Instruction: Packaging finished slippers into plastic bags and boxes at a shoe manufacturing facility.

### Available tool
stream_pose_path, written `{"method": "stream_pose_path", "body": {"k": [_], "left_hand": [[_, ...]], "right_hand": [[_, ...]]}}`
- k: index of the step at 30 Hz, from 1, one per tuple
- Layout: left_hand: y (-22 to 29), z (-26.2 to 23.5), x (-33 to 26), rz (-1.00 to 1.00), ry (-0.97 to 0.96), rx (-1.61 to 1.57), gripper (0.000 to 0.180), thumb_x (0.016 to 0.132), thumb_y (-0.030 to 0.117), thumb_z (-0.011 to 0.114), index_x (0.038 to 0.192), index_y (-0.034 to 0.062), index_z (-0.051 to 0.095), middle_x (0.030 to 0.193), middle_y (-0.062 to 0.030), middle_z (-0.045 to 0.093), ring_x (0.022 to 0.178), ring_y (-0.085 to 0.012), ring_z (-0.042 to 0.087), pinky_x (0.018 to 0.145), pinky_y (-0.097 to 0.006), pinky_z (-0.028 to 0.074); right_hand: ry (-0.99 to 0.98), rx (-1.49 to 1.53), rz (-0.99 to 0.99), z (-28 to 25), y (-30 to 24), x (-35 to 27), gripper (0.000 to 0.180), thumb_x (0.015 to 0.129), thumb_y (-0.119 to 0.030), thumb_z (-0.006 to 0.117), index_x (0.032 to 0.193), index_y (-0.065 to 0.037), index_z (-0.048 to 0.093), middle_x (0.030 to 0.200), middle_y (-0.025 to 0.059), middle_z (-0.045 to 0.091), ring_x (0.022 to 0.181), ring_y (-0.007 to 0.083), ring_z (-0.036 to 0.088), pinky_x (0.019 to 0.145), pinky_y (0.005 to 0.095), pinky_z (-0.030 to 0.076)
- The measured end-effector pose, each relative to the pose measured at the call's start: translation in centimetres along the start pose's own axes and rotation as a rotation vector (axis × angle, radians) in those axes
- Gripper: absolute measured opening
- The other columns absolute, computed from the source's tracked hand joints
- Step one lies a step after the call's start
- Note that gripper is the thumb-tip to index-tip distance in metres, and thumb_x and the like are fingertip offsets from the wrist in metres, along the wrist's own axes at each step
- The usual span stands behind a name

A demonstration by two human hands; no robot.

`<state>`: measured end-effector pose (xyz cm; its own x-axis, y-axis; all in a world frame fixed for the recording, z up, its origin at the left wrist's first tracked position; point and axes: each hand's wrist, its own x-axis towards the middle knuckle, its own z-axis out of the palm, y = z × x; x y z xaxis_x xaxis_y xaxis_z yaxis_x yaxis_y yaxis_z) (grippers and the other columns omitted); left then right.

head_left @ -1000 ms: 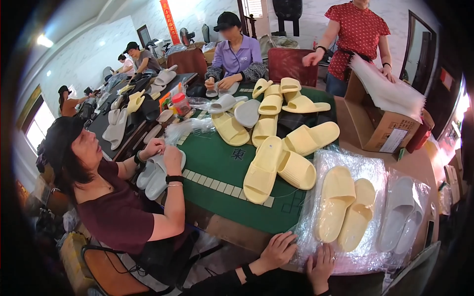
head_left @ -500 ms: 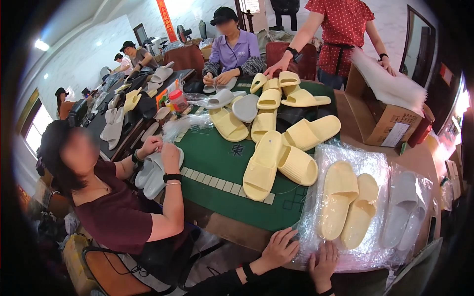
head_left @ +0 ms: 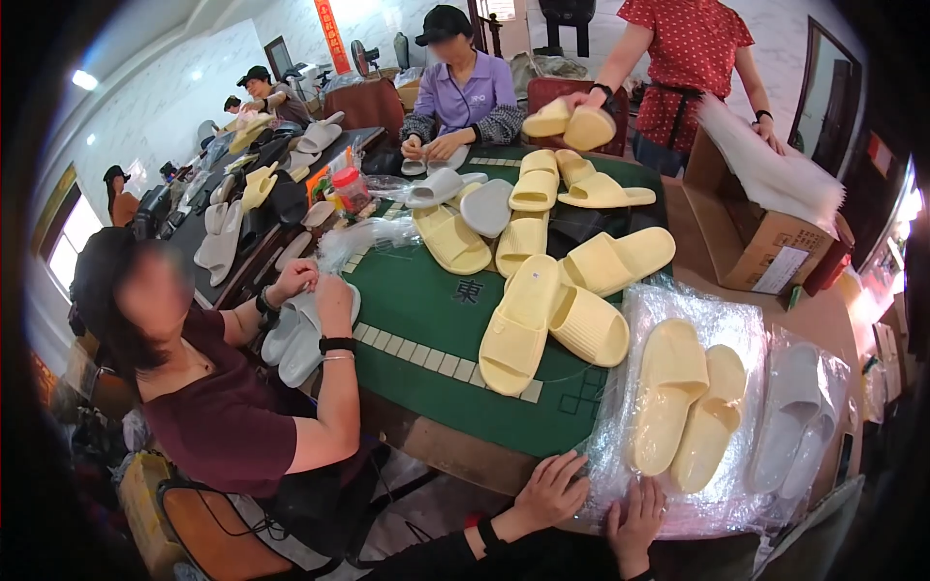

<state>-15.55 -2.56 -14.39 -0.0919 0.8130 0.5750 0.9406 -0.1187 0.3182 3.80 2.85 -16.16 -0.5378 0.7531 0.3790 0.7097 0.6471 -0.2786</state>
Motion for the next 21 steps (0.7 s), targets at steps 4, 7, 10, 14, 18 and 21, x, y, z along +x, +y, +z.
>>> {"method": "stream_pose_path", "body": {"k": [4, 7, 10, 14, 18, 21], "left_hand": [[-0.2, 0.4, 0.6, 0.033, 0.031, -0.012, 0.011, 0.078, 0.019, 0.066, 0.086, 0.0108, 0.062, 0.119, -0.0081, 0.057, 0.116, -0.0268, 0.05, 0.097, -0.04, 0.039], [-0.3, 0.3, 0.8, 0.037, 0.026, 0.012, 0.011, 0.078, 0.018, 0.065, 0.086, 0.0108, 0.062, 0.117, -0.0091, 0.057, 0.114, -0.0283, 0.051, 0.096, -0.042, 0.04], [-0.5, 0.7, 0.5, 0.065, 0.028, 0.009, 0.016, 0.077, 0.016, 0.066, 0.092, 0.0101, 0.061, 0.116, -0.0105, 0.057, 0.113, -0.0304, 0.051, 0.094, -0.044, 0.04], [0.1, 0.2, 0.8, 0.036, -0.02, -0.09, 0.037, 0.074, 0.02, 0.07, 0.107, 0.0075, 0.058, 0.121, -0.0149, 0.052, 0.117, -0.0344, 0.047, 0.096, -0.047, 0.038], [1.6, -0.1, 0.8, 0.002, -0.14, -0.239, 0.07, 0.07, 0.036, 0.077, 0.126, 0.0038, 0.049, 0.133, -0.0216, 0.042, 0.121, -0.0397, 0.042, 0.098, -0.051, 0.036], [3.2, -0.5, 1.3, 0.038, -0.177, -0.319, 0.09, 0.066, 0.044, 0.08, 0.135, 0.0013, 0.04, 0.137, -0.0261, 0.037, 0.122, -0.0423, 0.041, 0.1, -0.052, 0.035]], "right_hand": [[0.024, -0.016, 0.045, -0.1, -0.1, 0.1, 0.047, 0.081, -0.026, 0.062, 0.123, -0.005, 0.055, 0.128, 0.019, 0.053, 0.123, 0.0369, 0.047, 0.1, 0.0539, 0.033], [-0.002, -0.004, 0.055, -0.5, -0.4, 0.7, 0.046, 0.082, -0.024, 0.061, 0.124, -0.005, 0.055, 0.127, 0.0188, 0.052, 0.119, 0.0381, 0.048, 0.1, 0.0518, 0.035], [-0.008, 0.014, 0.051, -0.4, -0.5, 1.1, 0.047, 0.082, -0.027, 0.062, 0.125, -0.009, 0.056, 0.127, 0.0159, 0.054, 0.117, 0.0354, 0.05, 0.099, 0.0501, 0.037], [0.08, -0.035, 0.003, -0.6, -0.1, 1.3, 0.046, 0.083, -0.032, 0.063, 0.123, -0.009, 0.057, 0.12, 0.0136, 0.059, 0.106, 0.0313, 0.056, 0.092, 0.0454, 0.042], [0.061, -0.019, 0.017, -1.1, -0.1, 1.0, 0.05, 0.085, -0.033, 0.061, 0.128, -0.01, 0.053, 0.119, 0.0139, 0.059, 0.111, 0.0319, 0.054, 0.086, 0.0431, 0.042], [-0.016, 0.245, 0.152, -3.2, -1.0, 1.3, 0.053, 0.085, -0.029, 0.062, 0.132, -0.007, 0.048, 0.128, 0.0158, 0.052, 0.112, 0.0342, 0.051, 0.093, 0.0453, 0.04]]}}
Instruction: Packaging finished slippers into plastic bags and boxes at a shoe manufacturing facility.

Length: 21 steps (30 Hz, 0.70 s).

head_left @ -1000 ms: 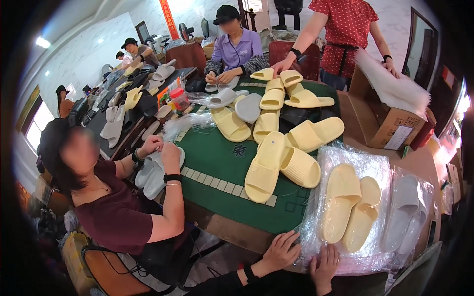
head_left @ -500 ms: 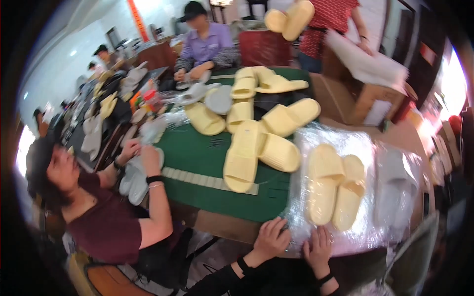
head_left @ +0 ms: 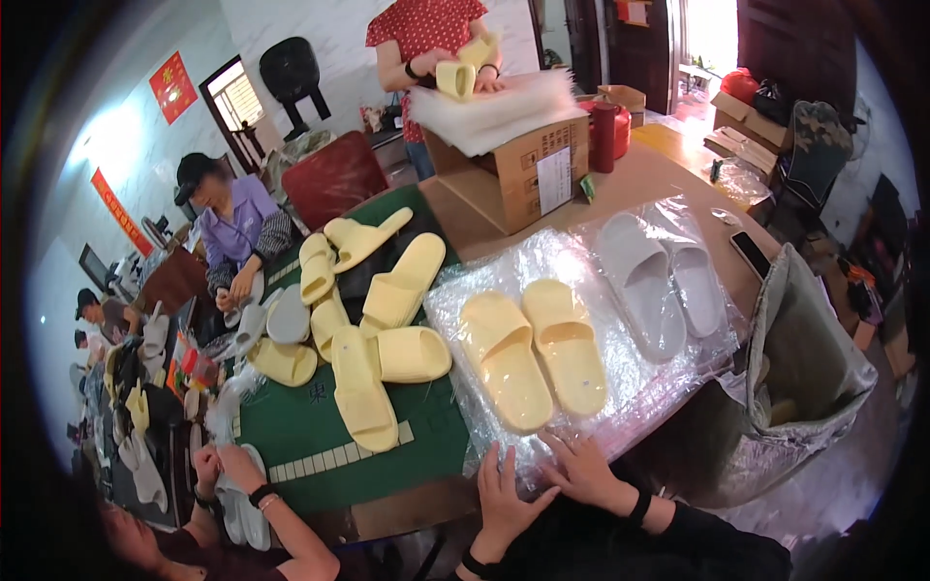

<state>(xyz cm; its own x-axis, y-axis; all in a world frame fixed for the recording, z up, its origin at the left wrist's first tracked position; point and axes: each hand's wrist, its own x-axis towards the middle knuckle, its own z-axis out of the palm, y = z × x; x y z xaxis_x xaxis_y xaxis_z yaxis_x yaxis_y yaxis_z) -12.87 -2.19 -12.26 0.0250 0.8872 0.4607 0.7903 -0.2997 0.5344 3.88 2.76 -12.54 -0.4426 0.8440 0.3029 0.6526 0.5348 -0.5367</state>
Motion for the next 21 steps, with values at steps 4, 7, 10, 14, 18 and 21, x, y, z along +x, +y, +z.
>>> {"method": "stream_pose_path", "body": {"k": [4, 7, 10, 14, 18, 21], "left_hand": [[1.6, 0.2, 1.0, -0.071, -0.014, -0.083, 0.088, 0.07, 0.036, 0.079, 0.136, -0.0045, 0.036, 0.14, -0.0278, 0.035, 0.126, -0.0413, 0.04, 0.105, -0.049, 0.031], [1.6, 0.8, 1.3, -0.109, 0.005, -0.084, 0.079, 0.075, 0.024, 0.076, 0.136, -0.0053, 0.034, 0.138, -0.0276, 0.037, 0.125, -0.0392, 0.041, 0.101, -0.044, 0.038], [1.3, 1.3, 1.2, -0.171, 0.064, -0.135, 0.076, 0.077, 0.01, 0.071, 0.139, -0.0058, 0.03, 0.132, -0.0262, 0.042, 0.111, -0.0326, 0.053, 0.089, -0.037, 0.047], [1.2, 1.5, 1.2, -0.376, 0.026, -0.372, 0.077, 0.079, 0.005, 0.067, 0.144, -0.0018, 0.025, 0.115, -0.0185, 0.051, 0.082, -0.0204, 0.06, 0.07, -0.03, 0.051], [0.1, 2.3, 1.2, -0.499, 0.009, -0.518, 0.072, 0.083, 0.006, 0.064, 0.144, 0.0004, 0.026, 0.086, -0.0092, 0.06, 0.068, -0.0159, 0.059, 0.064, -0.029, 0.05], [-0.2, 2.3, 1.4, -0.463, 0.026, -0.5, 0.064, 0.085, -0.001, 0.061, 0.142, -0.0015, 0.031, 0.071, -0.0006, 0.053, 0.063, -0.0062, 0.052, 0.058, -0.023, 0.046]], "right_hand": [[0.125, 0.224, 0.066, -0.9, -1.0, -0.2, 0.053, 0.085, -0.023, 0.062, 0.132, -0.005, 0.047, 0.118, 0.0215, 0.055, 0.105, 0.0384, 0.051, 0.091, 0.0449, 0.038], [0.116, 0.37, 0.166, -1.4, -1.4, -0.2, 0.053, 0.084, -0.02, 0.061, 0.132, -0.005, 0.046, 0.12, 0.0234, 0.053, 0.108, 0.0395, 0.05, 0.094, 0.0451, 0.037], [0.201, 0.333, 0.126, -1.6, -1.7, 0.1, 0.05, 0.083, -0.018, 0.062, 0.129, -0.005, 0.05, 0.122, 0.0222, 0.053, 0.114, 0.0393, 0.048, 0.096, 0.0456, 0.036], [0.223, 0.16, 0.035, -0.8, -0.3, 0.2, 0.045, 0.081, -0.018, 0.062, 0.124, -0.007, 0.056, 0.126, 0.0207, 0.052, 0.119, 0.0387, 0.046, 0.098, 0.0458, 0.035], [0.178, 0.097, 0.064, -0.2, -0.2, 0.6, 0.042, 0.081, -0.021, 0.062, 0.122, -0.011, 0.059, 0.131, 0.0207, 0.049, 0.121, 0.0388, 0.045, 0.099, 0.0475, 0.034], [0.107, 0.042, 0.068, 0.4, -0.1, 0.4, 0.042, 0.083, -0.024, 0.06, 0.123, -0.012, 0.059, 0.132, 0.0219, 0.048, 0.121, 0.0397, 0.045, 0.099, 0.0497, 0.034]]}}
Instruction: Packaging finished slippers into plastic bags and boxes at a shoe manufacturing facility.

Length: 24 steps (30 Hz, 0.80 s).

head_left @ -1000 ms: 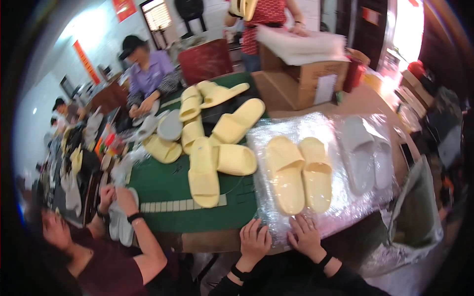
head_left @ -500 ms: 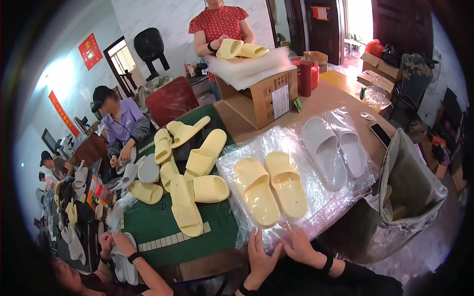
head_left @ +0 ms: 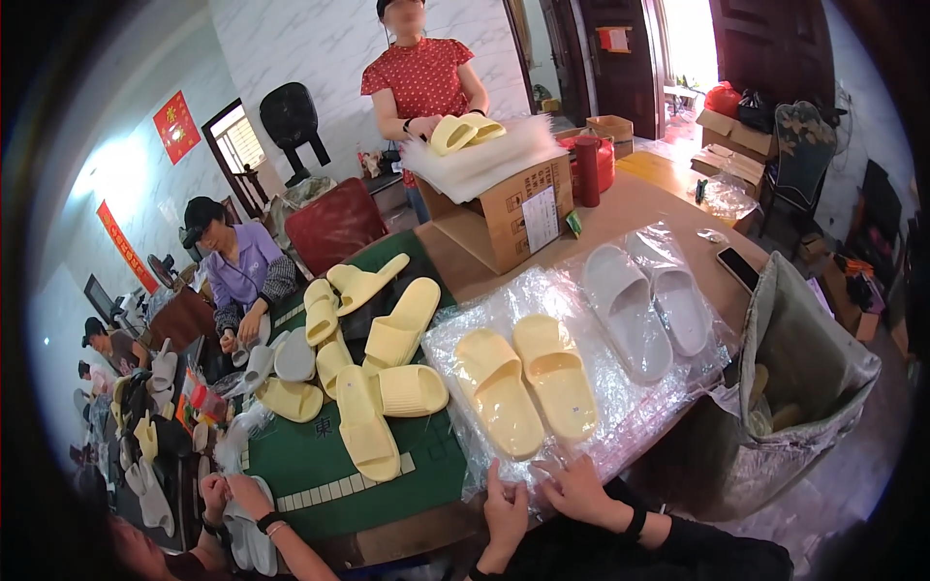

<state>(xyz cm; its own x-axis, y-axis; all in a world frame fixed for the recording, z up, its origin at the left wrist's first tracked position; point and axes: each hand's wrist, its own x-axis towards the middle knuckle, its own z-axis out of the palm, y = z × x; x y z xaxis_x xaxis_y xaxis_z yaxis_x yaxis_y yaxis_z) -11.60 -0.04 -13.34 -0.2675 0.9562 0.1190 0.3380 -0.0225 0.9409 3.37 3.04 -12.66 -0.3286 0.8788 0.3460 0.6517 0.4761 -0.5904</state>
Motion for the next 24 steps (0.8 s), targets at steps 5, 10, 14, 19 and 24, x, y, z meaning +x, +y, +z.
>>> {"method": "stream_pose_path", "body": {"k": [5, 10, 14, 19, 24], "left_hand": [[-1.1, 0.0, -0.1, 0.011, -0.002, -0.067, 0.055, 0.086, -0.001, 0.06, 0.138, -0.0024, 0.039, 0.073, -0.0002, 0.055, 0.065, -0.0057, 0.053, 0.058, -0.022, 0.046], [1.7, -0.1, -0.8, -0.038, -0.026, -0.067, 0.049, 0.088, 0.0, 0.059, 0.134, -0.0024, 0.043, 0.08, -0.0023, 0.06, 0.071, -0.0072, 0.057, 0.065, -0.022, 0.05], [3.2, 0.1, -0.8, -0.209, -0.093, -0.451, 0.029, 0.091, 0.0, 0.056, 0.119, -0.0038, 0.054, 0.094, -0.0105, 0.066, 0.083, -0.011, 0.062, 0.074, -0.023, 0.052], [6.1, 1.1, -1.2, -0.147, -0.195, -0.643, 0.015, 0.092, 0.0, 0.057, 0.106, -0.0056, 0.058, 0.1, -0.0122, 0.067, 0.093, -0.0136, 0.064, 0.083, -0.024, 0.05], [4.0, 2.3, -3.7, 0.078, -0.442, -0.425, 0.011, 0.088, 0.0, 0.062, 0.099, -0.0001, 0.064, 0.097, -0.0086, 0.067, 0.086, -0.011, 0.063, 0.073, -0.024, 0.051]], "right_hand": [[-0.075, -0.023, 0.005, 0.1, 0.2, -0.1, 0.044, 0.084, -0.029, 0.057, 0.124, -0.011, 0.058, 0.132, 0.0235, 0.047, 0.12, 0.0415, 0.045, 0.098, 0.0521, 0.034], [-0.117, -0.111, 0.002, -0.6, -0.2, -0.4, 0.039, 0.085, -0.027, 0.057, 0.118, -0.008, 0.06, 0.112, 0.0225, 0.06, 0.113, 0.0403, 0.05, 0.092, 0.0494, 0.039], [-0.306, 0.26, 0.298, -4.5, -2.1, -0.7, 0.032, 0.092, -0.027, 0.051, 0.114, -0.006, 0.061, 0.096, 0.0188, 0.064, 0.104, 0.0317, 0.058, 0.087, 0.0406, 0.044], [-0.46, 0.968, 0.398, -3.5, 2.6, -2.8, 0.044, 0.102, -0.038, 0.035, 0.107, -0.002, 0.06, 0.095, 0.01, 0.064, 0.09, 0.0184, 0.062, 0.076, 0.0367, 0.051], [-0.082, 1.754, 0.883, -4.8, 0.9, 0.9, 0.041, 0.098, -0.033, 0.046, 0.128, -0.005, 0.047, 0.118, 0.0089, 0.058, 0.103, 0.0169, 0.058, 0.085, 0.0348, 0.051]]}}
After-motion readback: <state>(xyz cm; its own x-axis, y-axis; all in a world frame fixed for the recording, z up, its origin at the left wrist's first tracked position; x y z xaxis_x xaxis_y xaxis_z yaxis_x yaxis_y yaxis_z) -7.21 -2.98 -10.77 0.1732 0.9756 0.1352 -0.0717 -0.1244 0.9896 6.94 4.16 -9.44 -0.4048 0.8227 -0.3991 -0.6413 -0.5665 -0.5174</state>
